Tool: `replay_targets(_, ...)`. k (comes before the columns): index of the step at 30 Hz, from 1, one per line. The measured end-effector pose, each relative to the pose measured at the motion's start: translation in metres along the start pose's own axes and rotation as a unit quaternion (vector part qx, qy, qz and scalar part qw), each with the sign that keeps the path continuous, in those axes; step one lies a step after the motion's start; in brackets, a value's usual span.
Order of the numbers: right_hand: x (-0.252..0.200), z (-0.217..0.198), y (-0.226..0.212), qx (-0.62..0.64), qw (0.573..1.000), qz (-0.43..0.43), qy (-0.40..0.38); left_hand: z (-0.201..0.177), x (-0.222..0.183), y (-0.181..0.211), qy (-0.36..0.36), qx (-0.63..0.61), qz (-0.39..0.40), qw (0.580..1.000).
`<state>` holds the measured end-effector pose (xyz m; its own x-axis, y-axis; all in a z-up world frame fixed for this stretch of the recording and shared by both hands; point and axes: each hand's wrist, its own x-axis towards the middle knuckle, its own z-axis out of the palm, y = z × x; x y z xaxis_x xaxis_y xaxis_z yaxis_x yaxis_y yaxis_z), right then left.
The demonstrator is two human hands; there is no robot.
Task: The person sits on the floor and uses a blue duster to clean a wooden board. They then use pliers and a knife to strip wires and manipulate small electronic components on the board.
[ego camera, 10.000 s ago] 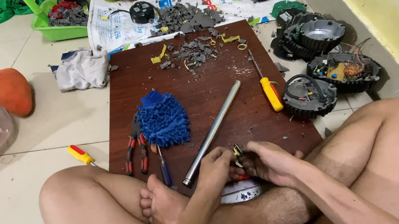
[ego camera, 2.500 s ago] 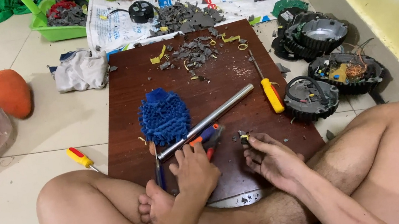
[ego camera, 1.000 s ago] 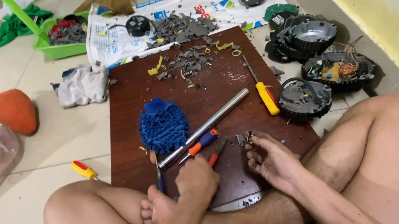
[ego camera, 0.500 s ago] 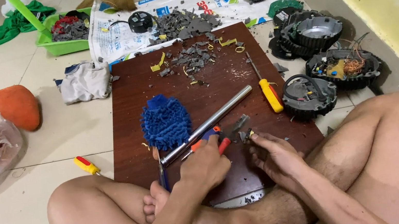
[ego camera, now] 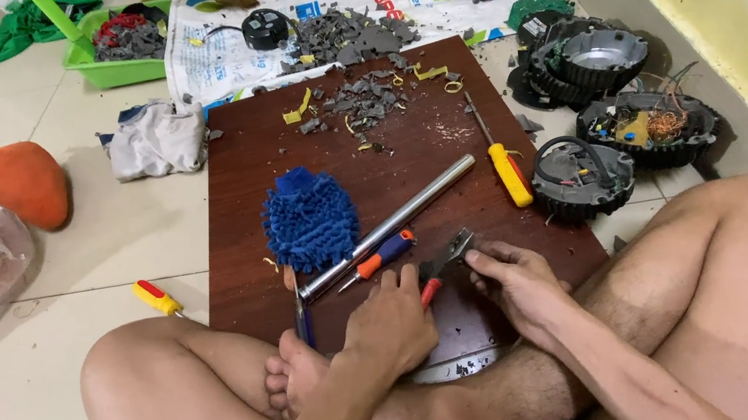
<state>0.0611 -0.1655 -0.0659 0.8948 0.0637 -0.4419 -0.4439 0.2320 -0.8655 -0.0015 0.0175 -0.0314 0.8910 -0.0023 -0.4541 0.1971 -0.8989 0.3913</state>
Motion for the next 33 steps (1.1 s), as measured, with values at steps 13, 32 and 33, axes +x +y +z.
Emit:
replay_targets(13, -0.046, 0.013, -0.034, -0.074, 0.951, 0.195, -0.227, -0.019, 0.002, 0.030, 0.021, -0.265, -0.148, 0.953)
replay_targets(32, -0.035, 0.054, 0.039, -0.265, 0.950, 0.105, -0.126, -0.036, 0.019, 0.042, 0.002, -0.296, -0.122, 0.947)
replay_targets(33, -0.034, 0.054, 0.042, -0.264, 0.950, 0.104, -0.128, -0.039, 0.017, 0.043, 0.004, -0.295, -0.123, 0.948)
